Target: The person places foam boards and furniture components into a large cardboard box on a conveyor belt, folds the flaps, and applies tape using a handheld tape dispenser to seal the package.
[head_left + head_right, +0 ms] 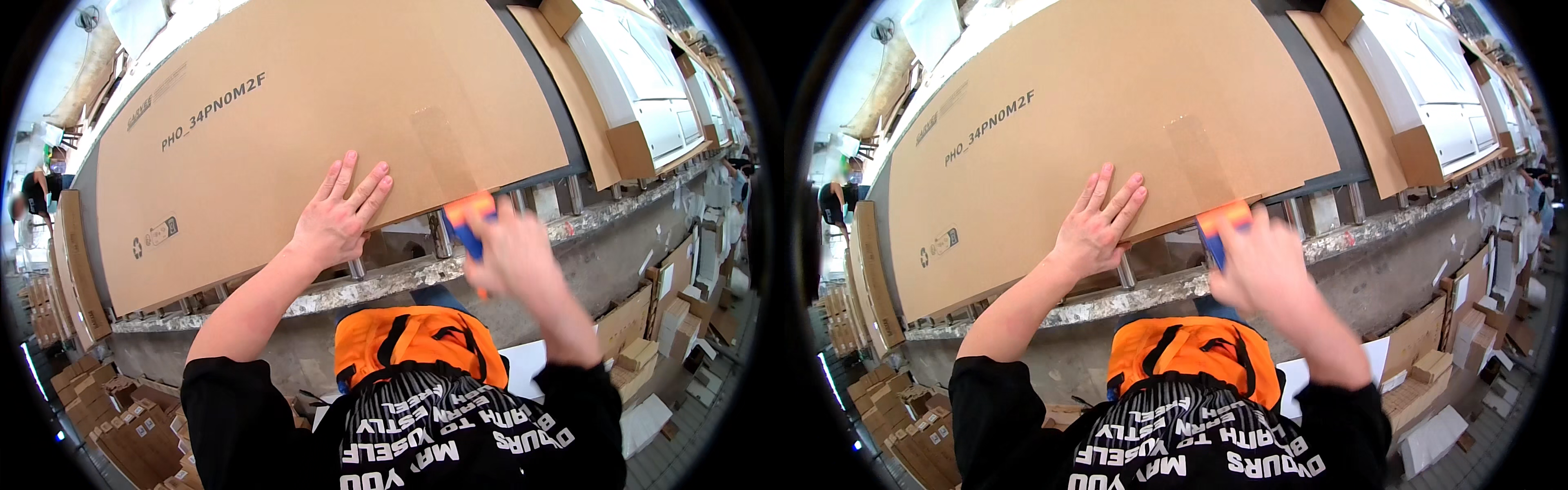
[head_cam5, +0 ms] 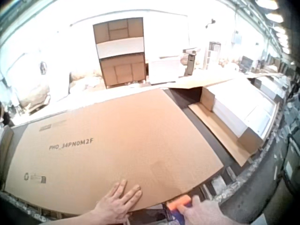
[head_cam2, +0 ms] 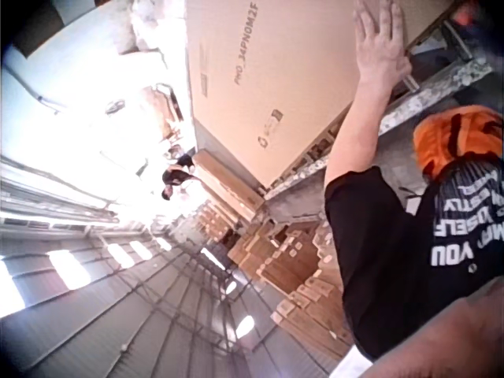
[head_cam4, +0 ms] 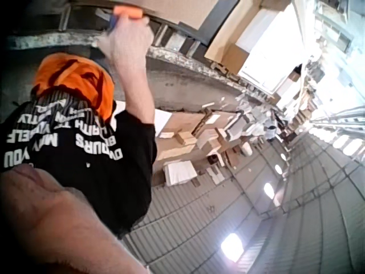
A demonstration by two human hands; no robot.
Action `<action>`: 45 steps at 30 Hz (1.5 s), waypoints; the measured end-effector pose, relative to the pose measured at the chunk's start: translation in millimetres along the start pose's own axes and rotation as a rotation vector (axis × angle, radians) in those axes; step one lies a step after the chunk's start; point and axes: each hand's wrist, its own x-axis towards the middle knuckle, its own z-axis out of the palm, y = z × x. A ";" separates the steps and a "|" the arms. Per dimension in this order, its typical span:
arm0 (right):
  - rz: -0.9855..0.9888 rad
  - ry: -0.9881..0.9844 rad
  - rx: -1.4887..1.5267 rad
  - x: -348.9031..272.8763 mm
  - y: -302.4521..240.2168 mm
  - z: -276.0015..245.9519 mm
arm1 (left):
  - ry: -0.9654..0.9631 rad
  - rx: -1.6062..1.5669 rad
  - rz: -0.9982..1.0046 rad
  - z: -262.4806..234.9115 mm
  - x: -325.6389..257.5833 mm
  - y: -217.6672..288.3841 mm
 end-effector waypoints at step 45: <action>0.273 -0.134 -0.276 34.7 -345.6 156.7 | 0.247 0.057 -0.040 21.8 -302.0 -179.1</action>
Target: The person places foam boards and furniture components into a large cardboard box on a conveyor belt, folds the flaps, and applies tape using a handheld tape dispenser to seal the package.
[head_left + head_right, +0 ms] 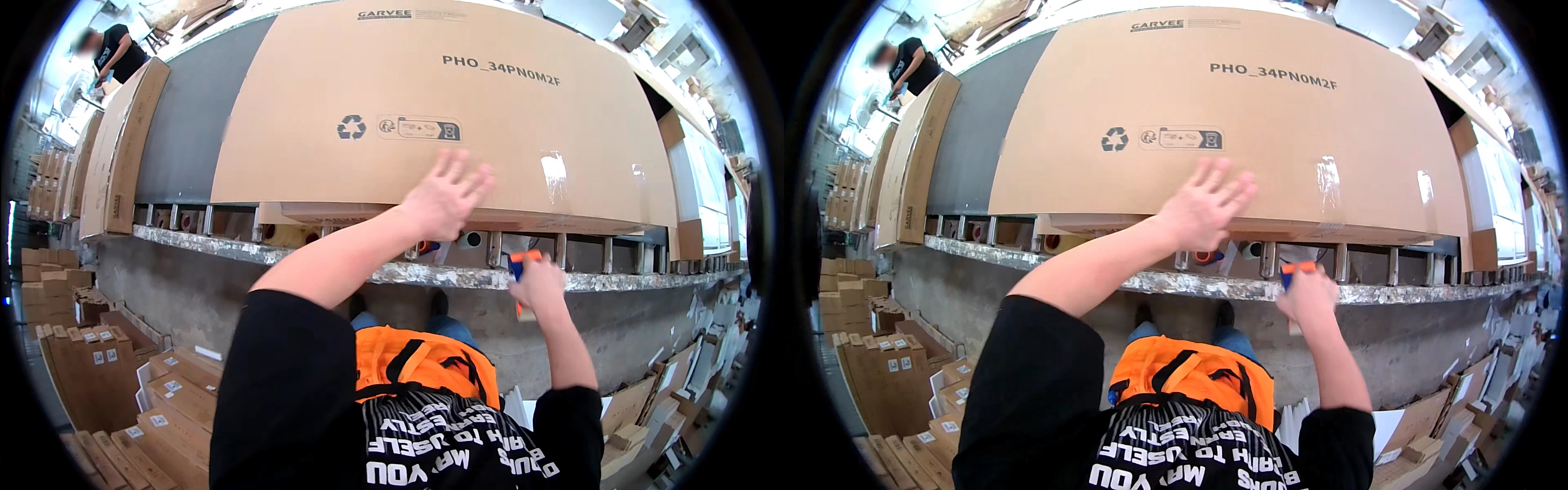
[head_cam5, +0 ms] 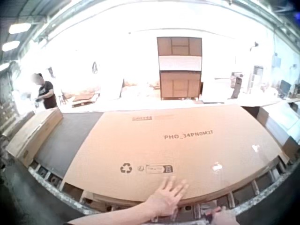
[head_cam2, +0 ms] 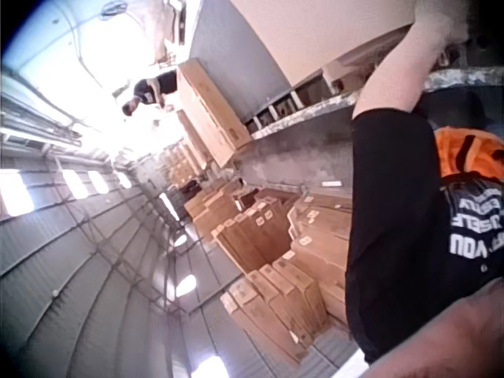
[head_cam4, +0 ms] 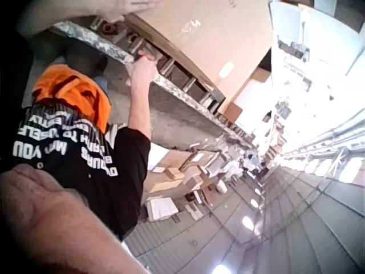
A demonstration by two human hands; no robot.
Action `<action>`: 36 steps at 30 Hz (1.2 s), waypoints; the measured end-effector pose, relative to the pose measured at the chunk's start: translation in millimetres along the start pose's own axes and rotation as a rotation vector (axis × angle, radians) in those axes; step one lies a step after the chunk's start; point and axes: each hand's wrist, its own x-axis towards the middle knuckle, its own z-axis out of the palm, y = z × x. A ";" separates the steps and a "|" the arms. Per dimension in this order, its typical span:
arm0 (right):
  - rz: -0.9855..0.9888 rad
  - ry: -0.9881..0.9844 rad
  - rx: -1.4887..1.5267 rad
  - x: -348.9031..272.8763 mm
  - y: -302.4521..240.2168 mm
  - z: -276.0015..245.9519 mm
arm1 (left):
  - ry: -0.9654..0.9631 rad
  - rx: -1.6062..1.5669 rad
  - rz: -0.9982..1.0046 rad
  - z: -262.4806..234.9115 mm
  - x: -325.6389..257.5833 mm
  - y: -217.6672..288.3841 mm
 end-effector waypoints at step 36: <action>-0.715 0.533 0.222 -68.1 -202.0 -34.2 | 0.319 -0.216 -0.450 -43.0 -202.5 -117.0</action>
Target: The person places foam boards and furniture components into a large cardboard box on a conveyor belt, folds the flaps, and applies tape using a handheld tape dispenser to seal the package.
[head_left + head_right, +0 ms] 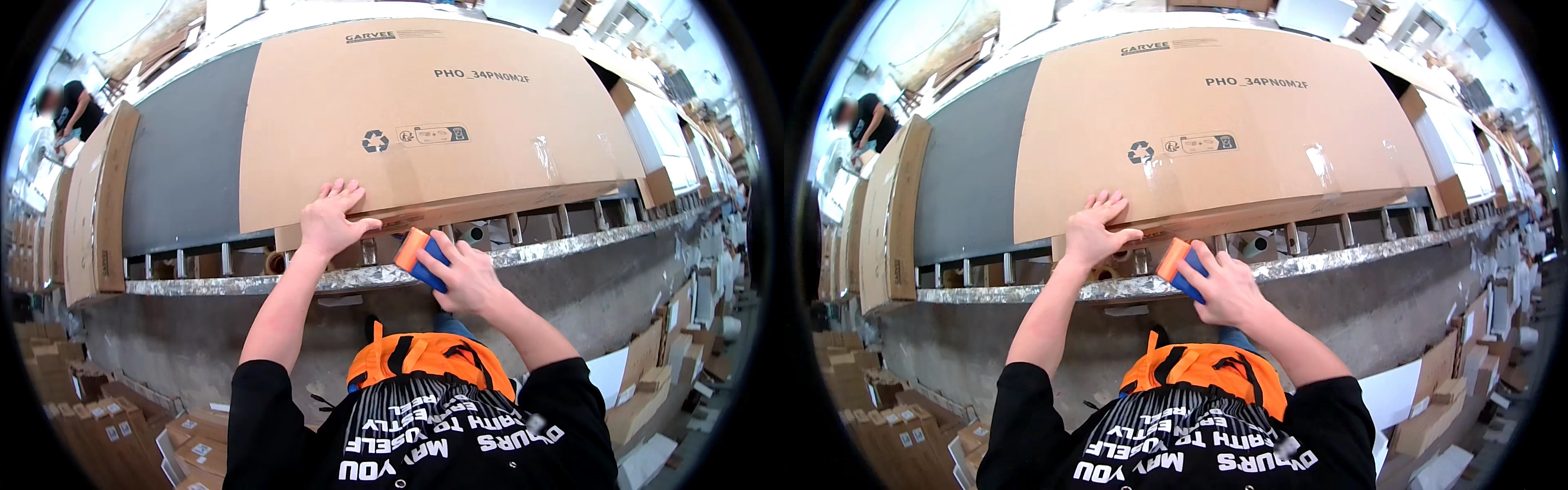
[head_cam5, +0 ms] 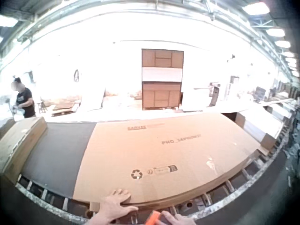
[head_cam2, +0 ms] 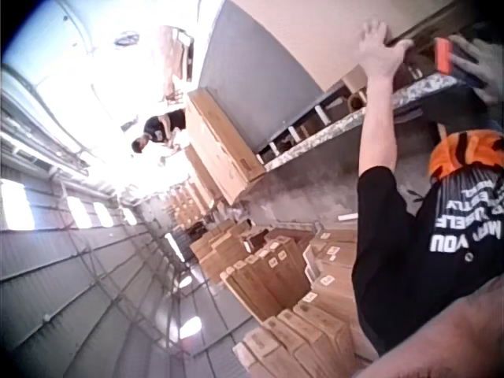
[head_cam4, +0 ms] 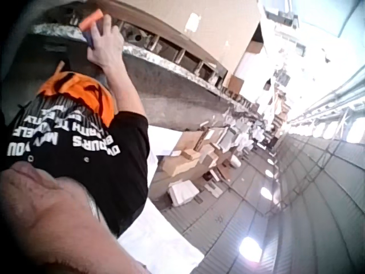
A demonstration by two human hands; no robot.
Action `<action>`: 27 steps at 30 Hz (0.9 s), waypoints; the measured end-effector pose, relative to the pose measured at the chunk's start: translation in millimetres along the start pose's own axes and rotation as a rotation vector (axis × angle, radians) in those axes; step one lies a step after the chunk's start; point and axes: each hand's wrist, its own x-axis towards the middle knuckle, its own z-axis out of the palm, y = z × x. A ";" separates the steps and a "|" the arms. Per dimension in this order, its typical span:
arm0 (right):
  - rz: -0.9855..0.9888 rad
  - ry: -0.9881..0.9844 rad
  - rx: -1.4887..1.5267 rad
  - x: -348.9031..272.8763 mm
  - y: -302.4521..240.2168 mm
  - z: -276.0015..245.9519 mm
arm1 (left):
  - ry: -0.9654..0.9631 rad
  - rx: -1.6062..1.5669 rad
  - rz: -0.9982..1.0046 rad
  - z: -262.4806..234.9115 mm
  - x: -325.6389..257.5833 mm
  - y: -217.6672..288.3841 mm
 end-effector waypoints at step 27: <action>-0.427 -0.002 -0.140 5.5 129.9 -119.9 | 0.958 -0.285 -0.763 -5.6 -35.1 42.9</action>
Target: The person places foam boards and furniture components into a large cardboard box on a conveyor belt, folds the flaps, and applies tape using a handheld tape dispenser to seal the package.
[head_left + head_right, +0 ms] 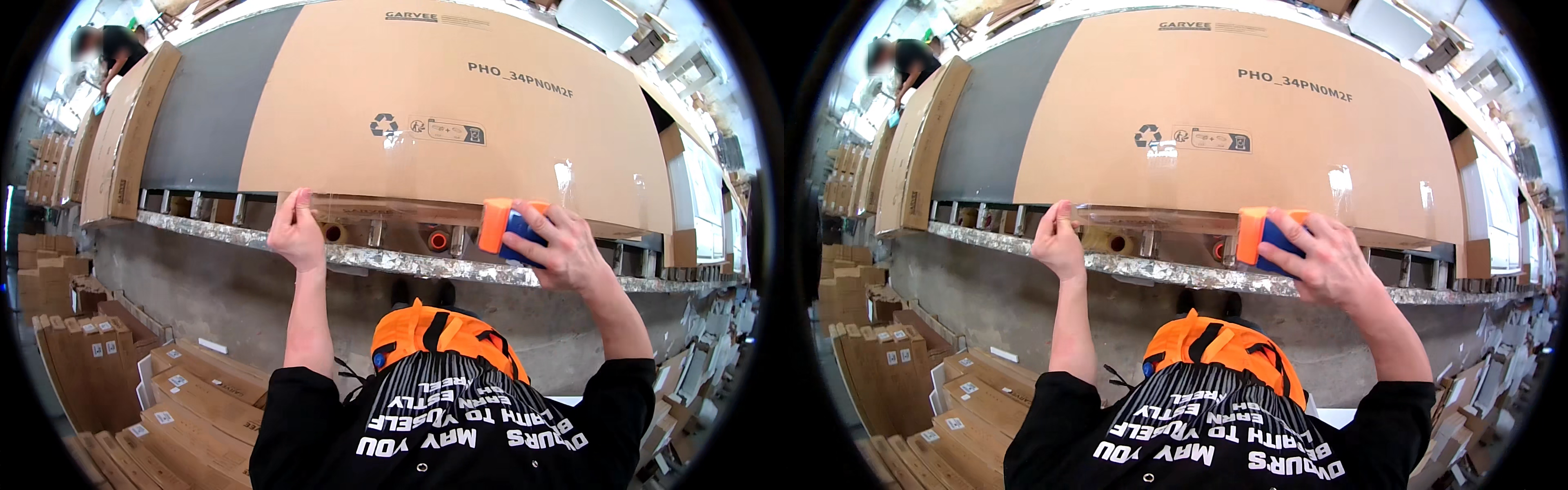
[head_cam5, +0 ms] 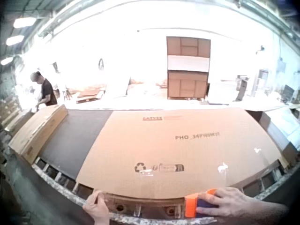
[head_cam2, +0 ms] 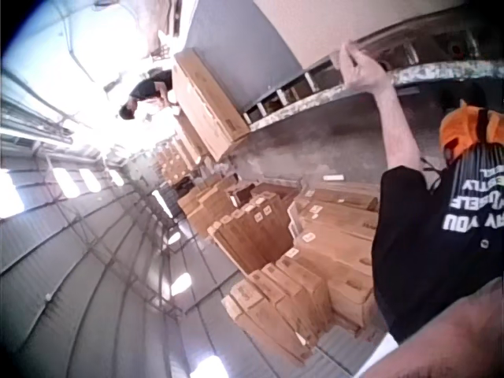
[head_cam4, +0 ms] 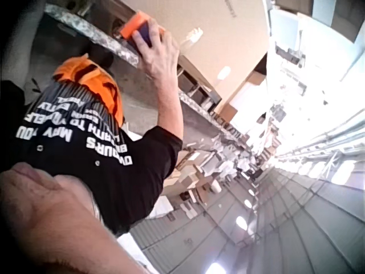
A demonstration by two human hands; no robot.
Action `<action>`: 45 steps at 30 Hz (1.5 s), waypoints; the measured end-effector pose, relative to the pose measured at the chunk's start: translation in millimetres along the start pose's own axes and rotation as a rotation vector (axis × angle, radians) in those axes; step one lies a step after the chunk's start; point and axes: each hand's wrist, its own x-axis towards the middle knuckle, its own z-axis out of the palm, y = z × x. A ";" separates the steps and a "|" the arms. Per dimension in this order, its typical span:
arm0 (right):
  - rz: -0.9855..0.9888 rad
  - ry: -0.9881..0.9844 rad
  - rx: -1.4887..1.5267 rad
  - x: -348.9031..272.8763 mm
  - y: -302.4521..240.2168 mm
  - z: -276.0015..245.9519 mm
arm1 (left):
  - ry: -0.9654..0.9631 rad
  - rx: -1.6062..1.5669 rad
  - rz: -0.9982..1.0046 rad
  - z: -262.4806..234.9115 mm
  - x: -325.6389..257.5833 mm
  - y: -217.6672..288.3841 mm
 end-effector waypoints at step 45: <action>0.495 -0.470 -0.213 -342.3 241.8 5.0 | -1.279 0.639 1.115 349.7 -363.0 224.8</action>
